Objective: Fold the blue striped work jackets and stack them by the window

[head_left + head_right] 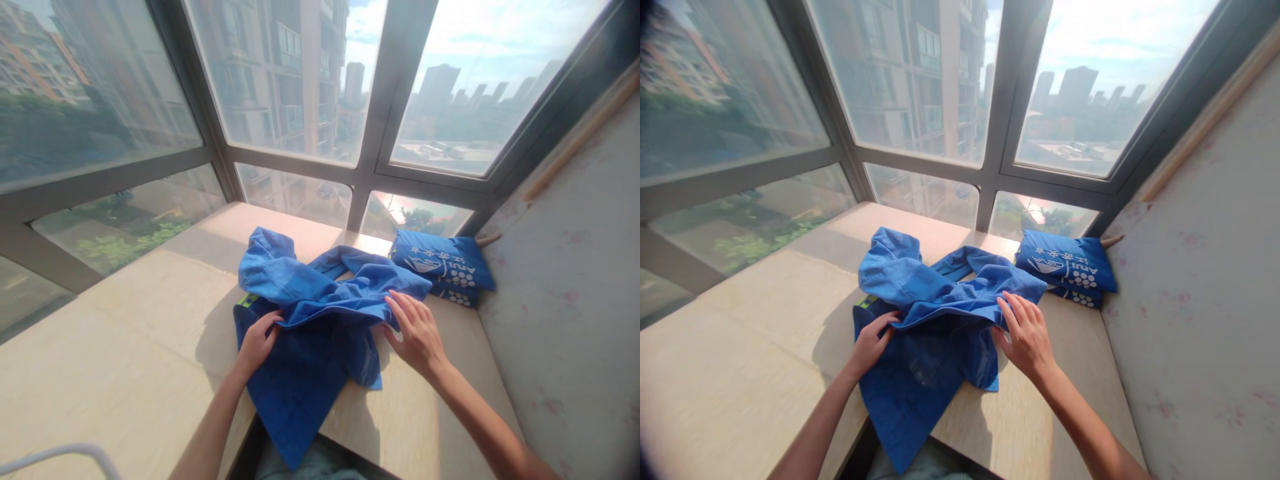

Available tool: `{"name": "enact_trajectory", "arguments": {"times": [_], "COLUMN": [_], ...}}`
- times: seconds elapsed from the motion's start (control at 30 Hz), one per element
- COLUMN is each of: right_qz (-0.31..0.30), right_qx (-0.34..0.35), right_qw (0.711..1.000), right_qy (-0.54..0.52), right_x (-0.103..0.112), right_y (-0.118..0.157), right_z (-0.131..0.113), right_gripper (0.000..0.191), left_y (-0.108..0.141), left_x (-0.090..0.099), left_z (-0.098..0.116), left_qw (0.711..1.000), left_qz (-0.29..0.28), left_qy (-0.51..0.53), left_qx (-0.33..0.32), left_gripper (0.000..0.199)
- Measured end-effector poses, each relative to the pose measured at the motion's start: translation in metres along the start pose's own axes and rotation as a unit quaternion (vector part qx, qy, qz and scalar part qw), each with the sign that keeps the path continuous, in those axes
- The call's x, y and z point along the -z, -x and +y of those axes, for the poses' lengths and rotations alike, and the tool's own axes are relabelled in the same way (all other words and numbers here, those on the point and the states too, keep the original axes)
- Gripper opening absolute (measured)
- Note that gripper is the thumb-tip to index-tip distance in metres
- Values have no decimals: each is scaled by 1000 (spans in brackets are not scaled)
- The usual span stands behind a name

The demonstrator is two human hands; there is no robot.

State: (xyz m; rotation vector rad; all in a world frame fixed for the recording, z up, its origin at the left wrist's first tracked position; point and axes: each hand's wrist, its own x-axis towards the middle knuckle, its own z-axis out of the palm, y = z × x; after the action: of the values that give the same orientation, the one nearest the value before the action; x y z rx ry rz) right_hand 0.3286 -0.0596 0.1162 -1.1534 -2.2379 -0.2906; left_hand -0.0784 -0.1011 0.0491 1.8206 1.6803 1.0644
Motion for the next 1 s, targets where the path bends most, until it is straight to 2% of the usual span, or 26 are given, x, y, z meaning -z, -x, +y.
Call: {"name": "enact_trajectory", "arguments": {"times": [0.13, 0.27, 0.37, 0.43, 0.5, 0.57, 0.67, 0.8, 0.87, 0.93, 1.0], "right_qz": [-54, -167, -183, -174, -167, -157, -132, -129, -126, -111, -89], "right_qx": [-54, -120, -175, -218, -269, -318, -377, -418, -424, -425, -424], "right_qw": [991, 951, 922, 897, 868, 844, 808, 761, 757, 764, 774], "right_qy": [-106, -231, -293, -343, -382, -402, -434, -479, -482, -473, -462], "right_x": [10, 41, 60, 63, 59, 51, 39, 35, 36, 36, 34], "right_y": [-19, -46, -71, -85, -95, -100, -101, -98, -98, -98, -99], "right_z": [26, 59, 69, 71, 72, 74, 80, 86, 86, 84, 80], "right_gripper": [35, 29, 37, 45, 51, 53, 54, 55, 55, 54, 53], "left_y": [-6, -17, -32, -42, -49, -52, -51, -47, -47, -48, -46], "left_x": [22, 49, 70, 80, 84, 81, 68, 54, 51, 48, 42], "left_z": [9, 19, 25, 27, 25, 20, 10, 1, 0, 2, 6], "left_qw": [994, 979, 964, 942, 921, 906, 891, 883, 884, 893, 921], "left_qz": [-20, -25, -118, -187, -209, -194, -141, -76, -73, -57, 1], "left_qy": [82, 148, 189, 223, 270, 318, 375, 408, 410, 386, 311], "left_qx": [73, 136, 147, 168, 188, 199, 216, 217, 214, 224, 234], "left_gripper": [29, 34, 37, 44, 56, 63, 65, 69, 73, 74, 68]}}
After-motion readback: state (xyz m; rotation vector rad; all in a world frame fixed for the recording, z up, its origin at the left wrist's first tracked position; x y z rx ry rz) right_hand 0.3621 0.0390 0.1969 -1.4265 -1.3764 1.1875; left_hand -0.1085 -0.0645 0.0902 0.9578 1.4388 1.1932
